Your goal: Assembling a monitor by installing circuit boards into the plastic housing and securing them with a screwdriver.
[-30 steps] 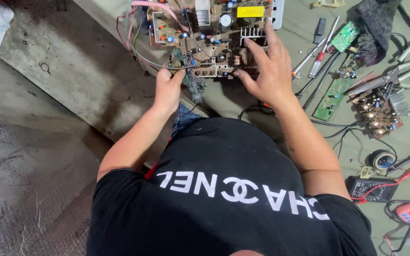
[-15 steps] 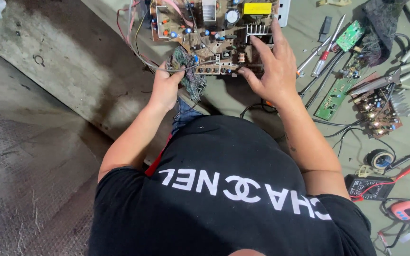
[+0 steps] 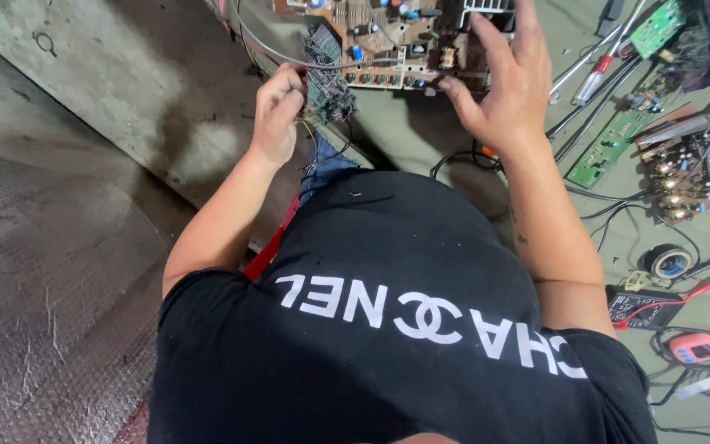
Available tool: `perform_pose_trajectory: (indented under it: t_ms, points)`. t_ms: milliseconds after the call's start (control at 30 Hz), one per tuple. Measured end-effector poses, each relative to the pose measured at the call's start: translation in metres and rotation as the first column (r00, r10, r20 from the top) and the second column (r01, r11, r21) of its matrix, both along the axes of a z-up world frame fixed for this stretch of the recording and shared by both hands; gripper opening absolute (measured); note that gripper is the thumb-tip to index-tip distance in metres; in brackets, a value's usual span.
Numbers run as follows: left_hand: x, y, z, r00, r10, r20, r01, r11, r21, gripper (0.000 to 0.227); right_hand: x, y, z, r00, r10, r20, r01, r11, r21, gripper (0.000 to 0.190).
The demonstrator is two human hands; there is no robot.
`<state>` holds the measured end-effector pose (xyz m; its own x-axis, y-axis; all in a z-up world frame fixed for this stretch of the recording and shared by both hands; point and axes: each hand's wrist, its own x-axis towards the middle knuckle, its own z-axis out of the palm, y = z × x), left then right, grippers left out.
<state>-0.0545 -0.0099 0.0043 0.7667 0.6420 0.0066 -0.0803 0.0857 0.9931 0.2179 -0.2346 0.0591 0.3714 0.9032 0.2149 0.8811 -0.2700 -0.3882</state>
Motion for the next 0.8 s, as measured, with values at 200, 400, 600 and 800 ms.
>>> perform_pose_trajectory:
  t_ms: [200,400,600,800]
  points:
    - [0.008,0.001,0.013,0.917,0.164,-0.364,0.014,0.898,0.440,0.050,-0.005,0.008,0.018,0.999,0.049,0.000,-0.049,0.997,0.054,0.060]
    - [0.024,0.014,0.031,0.939,0.134,-0.317,0.091,0.792,0.604,0.047,-0.004,0.009,0.016,1.000,0.025,-0.015,-0.024,1.000,0.015,0.064]
    - [0.034,0.015,0.030,0.946,0.166,-0.277,0.042,0.786,0.616,0.033,-0.003,0.006,0.013,1.000,0.019,-0.010,-0.019,0.999,0.028,0.063]
    - [0.035,0.018,0.027,0.987,0.129,-0.090,-0.080,0.905,0.418,0.025,0.000,0.002,0.004,1.000,0.006,-0.015,-0.006,1.000,0.020,0.065]
